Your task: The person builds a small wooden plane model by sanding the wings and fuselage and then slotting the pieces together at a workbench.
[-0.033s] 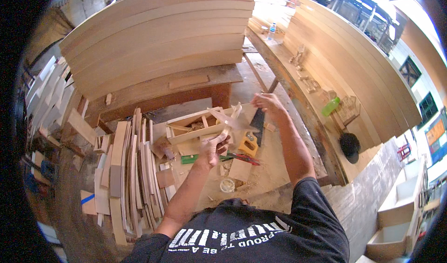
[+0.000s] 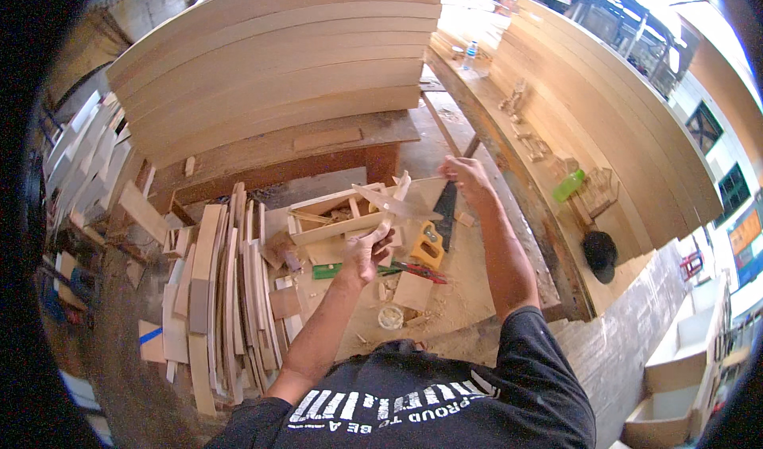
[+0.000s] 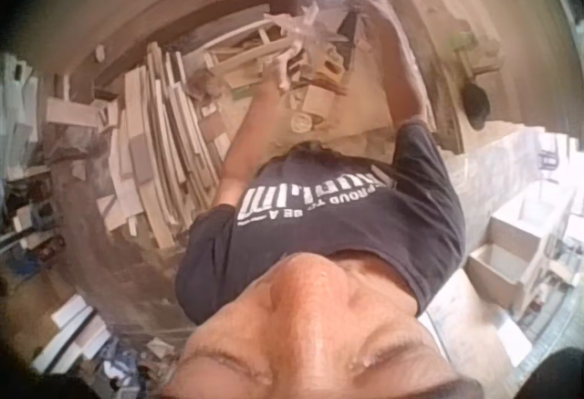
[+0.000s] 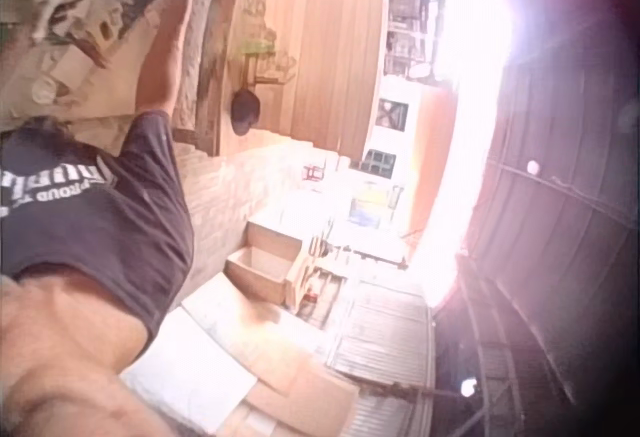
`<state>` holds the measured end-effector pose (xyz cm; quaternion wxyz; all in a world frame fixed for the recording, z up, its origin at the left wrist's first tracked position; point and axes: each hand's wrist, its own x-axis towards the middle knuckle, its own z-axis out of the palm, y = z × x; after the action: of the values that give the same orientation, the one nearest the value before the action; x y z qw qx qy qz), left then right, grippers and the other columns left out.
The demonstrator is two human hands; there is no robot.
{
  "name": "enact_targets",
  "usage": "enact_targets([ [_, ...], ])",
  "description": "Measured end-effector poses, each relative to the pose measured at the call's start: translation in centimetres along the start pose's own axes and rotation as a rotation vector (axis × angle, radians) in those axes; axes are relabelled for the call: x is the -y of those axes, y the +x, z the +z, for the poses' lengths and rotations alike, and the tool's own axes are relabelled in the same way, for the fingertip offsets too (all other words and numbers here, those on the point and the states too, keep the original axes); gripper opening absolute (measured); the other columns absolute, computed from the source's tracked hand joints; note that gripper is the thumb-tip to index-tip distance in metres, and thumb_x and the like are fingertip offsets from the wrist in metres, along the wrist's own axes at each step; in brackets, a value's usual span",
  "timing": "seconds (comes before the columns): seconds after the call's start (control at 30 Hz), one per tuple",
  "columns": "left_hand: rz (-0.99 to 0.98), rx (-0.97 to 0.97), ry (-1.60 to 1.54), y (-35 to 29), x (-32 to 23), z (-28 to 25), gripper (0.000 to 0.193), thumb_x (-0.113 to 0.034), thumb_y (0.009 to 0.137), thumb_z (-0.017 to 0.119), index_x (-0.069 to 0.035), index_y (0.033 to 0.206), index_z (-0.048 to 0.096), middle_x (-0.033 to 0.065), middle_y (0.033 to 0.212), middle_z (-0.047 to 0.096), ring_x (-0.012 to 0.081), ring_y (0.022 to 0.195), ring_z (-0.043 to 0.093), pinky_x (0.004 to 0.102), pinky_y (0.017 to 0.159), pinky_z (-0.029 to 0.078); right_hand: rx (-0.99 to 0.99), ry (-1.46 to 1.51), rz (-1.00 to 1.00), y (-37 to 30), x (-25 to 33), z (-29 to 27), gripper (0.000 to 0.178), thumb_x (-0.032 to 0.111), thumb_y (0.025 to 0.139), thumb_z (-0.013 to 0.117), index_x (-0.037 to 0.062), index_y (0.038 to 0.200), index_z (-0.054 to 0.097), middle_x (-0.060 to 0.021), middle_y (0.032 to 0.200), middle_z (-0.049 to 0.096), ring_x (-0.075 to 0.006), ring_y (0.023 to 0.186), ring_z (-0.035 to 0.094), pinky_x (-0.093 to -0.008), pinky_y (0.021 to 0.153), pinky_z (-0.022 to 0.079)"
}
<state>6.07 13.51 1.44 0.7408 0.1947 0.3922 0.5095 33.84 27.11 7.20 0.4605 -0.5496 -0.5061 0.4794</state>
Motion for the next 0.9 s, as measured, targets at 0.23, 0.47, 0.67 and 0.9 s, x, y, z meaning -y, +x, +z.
enact_targets([
  [0.23, 0.116, -0.090, -0.169, 5.6, -2.0, -3.5, 0.015, -0.020, 0.091, 0.071, -0.012, 0.104, 0.070, -0.0019, 0.095, 0.072, 0.0072, 0.082, 0.065, 0.0197, 0.064, 0.052, -0.161, 0.209, -0.046, -3.5, -1.4, 4.3, 0.027, 0.027, 0.093, 0.061, 0.0016, 0.091, 0.070, -0.0069, 0.085, 0.070, -0.0118, 0.070, 0.059, -0.0240, 0.058, 0.039],
  [0.47, 0.124, -0.169, -0.264, 9.5, -3.9, -8.0, 0.021, -0.019, 0.091, 0.070, -0.011, 0.111, 0.068, -0.0027, 0.099, 0.073, 0.0058, 0.082, 0.068, 0.0204, 0.061, 0.050, -0.030, 0.403, 0.108, -11.3, -7.3, 8.5, 0.023, 0.023, 0.096, 0.058, 0.0028, 0.092, 0.069, -0.0037, 0.084, 0.067, -0.0101, 0.072, 0.056, -0.0246, 0.062, 0.038],
  [0.67, 0.112, -0.265, -0.146, 9.4, -4.3, -9.7, 0.019, -0.021, 0.092, 0.068, -0.013, 0.109, 0.068, -0.0031, 0.098, 0.073, 0.0054, 0.081, 0.067, 0.0205, 0.060, 0.048, -0.031, 0.357, 0.258, -15.0, -8.6, 7.3, 0.021, 0.021, 0.098, 0.058, 0.0037, 0.094, 0.069, -0.0030, 0.086, 0.068, -0.0096, 0.079, 0.058, -0.0257, 0.068, 0.040],
  [0.9, 0.086, -0.196, 0.067, 6.0, -4.7, -11.3, 0.022, -0.021, 0.092, 0.068, -0.013, 0.112, 0.068, -0.0027, 0.098, 0.073, 0.0060, 0.082, 0.066, 0.0232, 0.056, 0.041, 0.187, 0.086, 0.036, -6.3, -6.7, 5.1, 0.025, 0.023, 0.095, 0.062, -0.0005, 0.095, 0.070, -0.0030, 0.080, 0.065, -0.0094, 0.067, 0.053, -0.0234, 0.061, 0.040],
])
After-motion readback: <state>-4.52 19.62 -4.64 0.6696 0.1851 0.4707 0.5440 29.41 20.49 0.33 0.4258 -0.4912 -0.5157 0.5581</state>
